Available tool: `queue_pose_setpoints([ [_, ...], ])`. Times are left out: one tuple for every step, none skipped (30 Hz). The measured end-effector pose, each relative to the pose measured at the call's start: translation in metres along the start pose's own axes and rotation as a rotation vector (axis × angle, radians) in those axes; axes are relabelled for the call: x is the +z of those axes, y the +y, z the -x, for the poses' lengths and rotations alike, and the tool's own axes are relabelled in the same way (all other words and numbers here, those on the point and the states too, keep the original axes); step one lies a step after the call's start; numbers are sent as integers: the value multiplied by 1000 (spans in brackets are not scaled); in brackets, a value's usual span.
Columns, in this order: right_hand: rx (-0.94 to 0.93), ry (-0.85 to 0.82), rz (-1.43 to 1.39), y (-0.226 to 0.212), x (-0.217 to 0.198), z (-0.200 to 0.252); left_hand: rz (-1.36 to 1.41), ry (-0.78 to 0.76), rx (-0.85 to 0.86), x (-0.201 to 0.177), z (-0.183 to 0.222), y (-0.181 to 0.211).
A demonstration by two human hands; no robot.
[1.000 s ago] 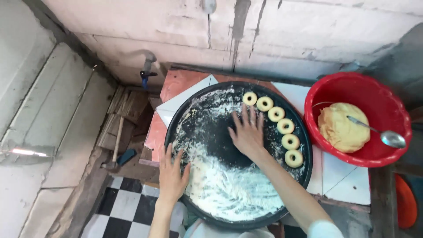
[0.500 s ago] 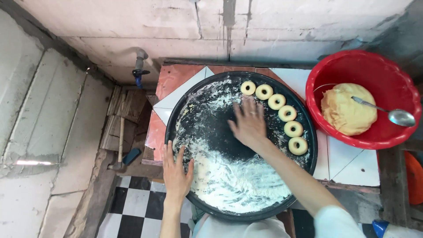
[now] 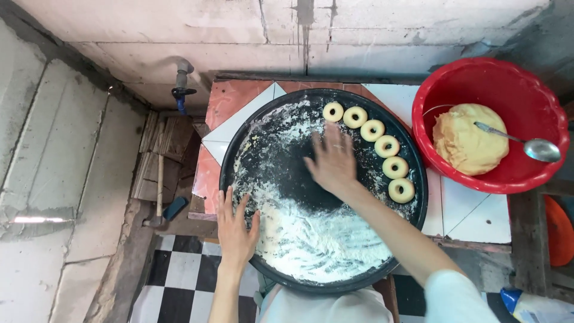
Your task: Shaping dough balls into donut rings and placing them on a floured tray.
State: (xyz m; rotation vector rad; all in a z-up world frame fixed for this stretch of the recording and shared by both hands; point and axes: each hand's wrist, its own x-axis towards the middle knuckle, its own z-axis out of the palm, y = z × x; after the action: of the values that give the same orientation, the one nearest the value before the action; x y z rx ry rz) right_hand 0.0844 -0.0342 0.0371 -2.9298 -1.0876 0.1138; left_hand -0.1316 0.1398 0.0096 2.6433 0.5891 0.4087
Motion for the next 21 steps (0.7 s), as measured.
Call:
queue_pose_setpoints([
  [26, 20, 1, 11, 7, 14, -1, 5, 1, 2, -1, -1],
  [49, 37, 1, 21, 15, 30, -2, 8, -3, 3, 1, -2],
  [49, 33, 1, 10, 16, 37, -1, 5, -5, 3, 0, -3],
  [-16, -2, -44, 0, 15, 44, -4, 6, -12, 3, 0, -3],
  [-80, -36, -89, -10, 15, 51, -6, 6, -19, 3, 0, -3],
  [-76, -42, -92, -25, 14, 55, -7, -2, -19, 3, -1, -3],
  [-168, -95, -165, -41, 13, 59, -3, 4, -10, 2, -1, -2],
  [-263, -143, -238, -56, 12, 62, -1, 16, -1, 1, -2, -1],
  [-263, -144, -240, -59, 9, 44, -3, 14, -1, 1, 1, -1],
  [-224, -191, -170, -62, 5, 23, -14, 7, 4, 0, 1, -2],
  [-186, -237, -100, -64, 0, 3, -25, 0, 9, -1, 0, -2],
  [-181, -232, -106, -48, 3, -6, -30, -1, 17, 0, 1, -3],
  [-100, -123, -20, -32, 7, -15, -21, 2, 21, 0, 2, -4],
  [-16, -19, 67, -14, 10, -23, -9, 1, 25, 1, 2, -4],
  [-8, -18, 64, -3, 8, -9, -11, -2, 33, 0, 1, -5],
  [43, -26, -4, 10, 7, 5, -4, 3, 15, 0, 1, -3],
  [95, -34, -71, 23, 5, 19, 3, 8, -4, 1, 1, -2],
  [96, -34, -68, 15, -2, 29, 6, 7, -3, -1, 0, -1],
  [50, -156, -23, 6, -8, 39, 10, 0, -19, -3, 0, 1],
  [3, -276, 22, -2, -14, 48, 12, -5, -35, -4, -1, 3],
  [3, -274, 24, -17, -13, 51, 14, -3, -34, -5, -4, 4],
])
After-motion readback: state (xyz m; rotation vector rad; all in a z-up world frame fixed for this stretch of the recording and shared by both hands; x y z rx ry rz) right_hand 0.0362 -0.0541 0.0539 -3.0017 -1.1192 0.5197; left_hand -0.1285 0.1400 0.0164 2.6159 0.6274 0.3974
